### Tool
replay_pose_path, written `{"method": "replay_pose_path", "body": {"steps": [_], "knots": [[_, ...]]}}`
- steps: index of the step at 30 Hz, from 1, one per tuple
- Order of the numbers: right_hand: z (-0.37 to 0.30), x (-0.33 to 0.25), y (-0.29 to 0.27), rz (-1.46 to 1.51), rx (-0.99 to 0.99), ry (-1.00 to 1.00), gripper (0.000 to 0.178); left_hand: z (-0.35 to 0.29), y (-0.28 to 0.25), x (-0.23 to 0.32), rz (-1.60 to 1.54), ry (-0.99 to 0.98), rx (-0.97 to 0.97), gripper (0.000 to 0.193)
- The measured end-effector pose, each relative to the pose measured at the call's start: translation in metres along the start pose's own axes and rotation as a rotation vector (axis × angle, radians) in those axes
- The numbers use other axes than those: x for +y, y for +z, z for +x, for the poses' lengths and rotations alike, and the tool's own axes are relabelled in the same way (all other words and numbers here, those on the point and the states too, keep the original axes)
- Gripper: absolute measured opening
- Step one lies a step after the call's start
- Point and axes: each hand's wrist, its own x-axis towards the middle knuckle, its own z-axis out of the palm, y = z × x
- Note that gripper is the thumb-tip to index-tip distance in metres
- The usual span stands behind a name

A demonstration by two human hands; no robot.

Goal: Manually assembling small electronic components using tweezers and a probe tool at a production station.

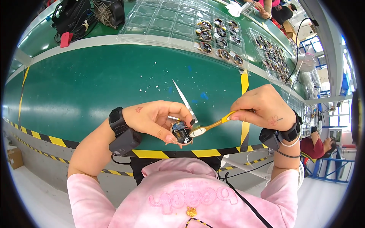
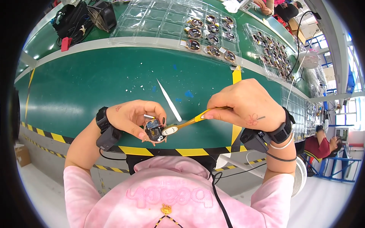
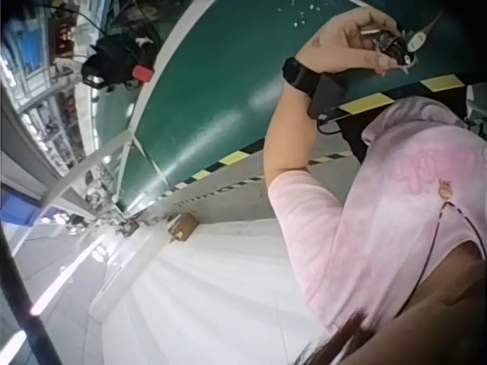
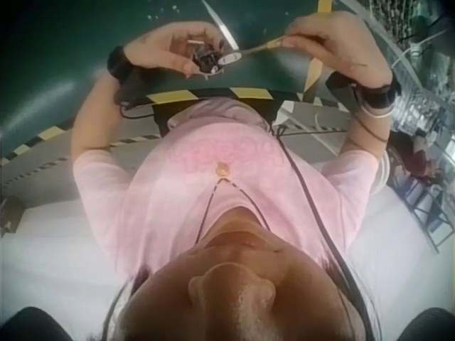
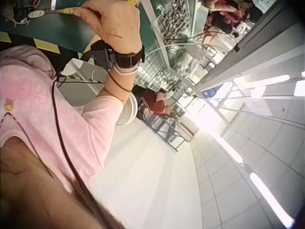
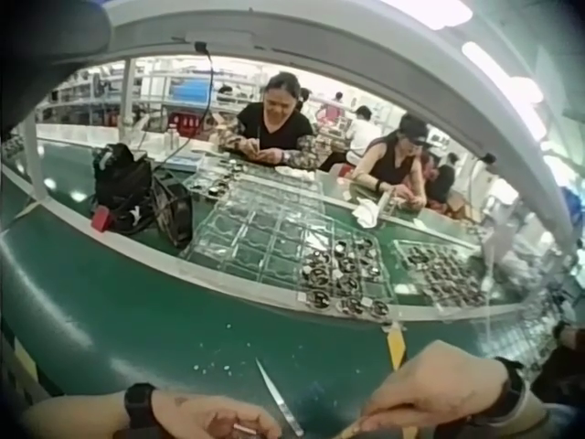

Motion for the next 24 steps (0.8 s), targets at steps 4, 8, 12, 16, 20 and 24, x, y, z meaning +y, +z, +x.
{"method": "replay_pose_path", "body": {"steps": [4, 8, 12, 16, 20, 24], "knots": [[0.01, -0.004, -0.003, -0.045, -0.036, -0.082, 0.018, -0.002, -0.003, -0.002, -0.019, -0.04, -0.105, 0.045], [0.015, -0.012, -0.005, -0.128, -0.081, -0.108, 0.021, -0.002, -0.003, -0.007, 0.032, -0.021, -0.12, 0.047], [0.015, -0.02, -0.006, -0.212, -0.058, -0.066, 0.027, -0.003, -0.006, -0.007, 0.053, -0.039, -0.118, 0.047], [0.011, -0.028, -0.008, -0.307, -0.026, -0.054, 0.026, -0.004, -0.005, -0.005, 0.049, -0.095, -0.058, 0.052], [0.011, -0.037, -0.009, -0.391, -0.062, -0.024, 0.022, 0.0, -0.002, -0.002, 0.085, -0.097, -0.054, 0.052], [0.007, -0.042, -0.007, -0.433, -0.046, 0.02, 0.023, 0.0, 0.0, -0.005, 0.079, -0.072, -0.025, 0.054]]}}
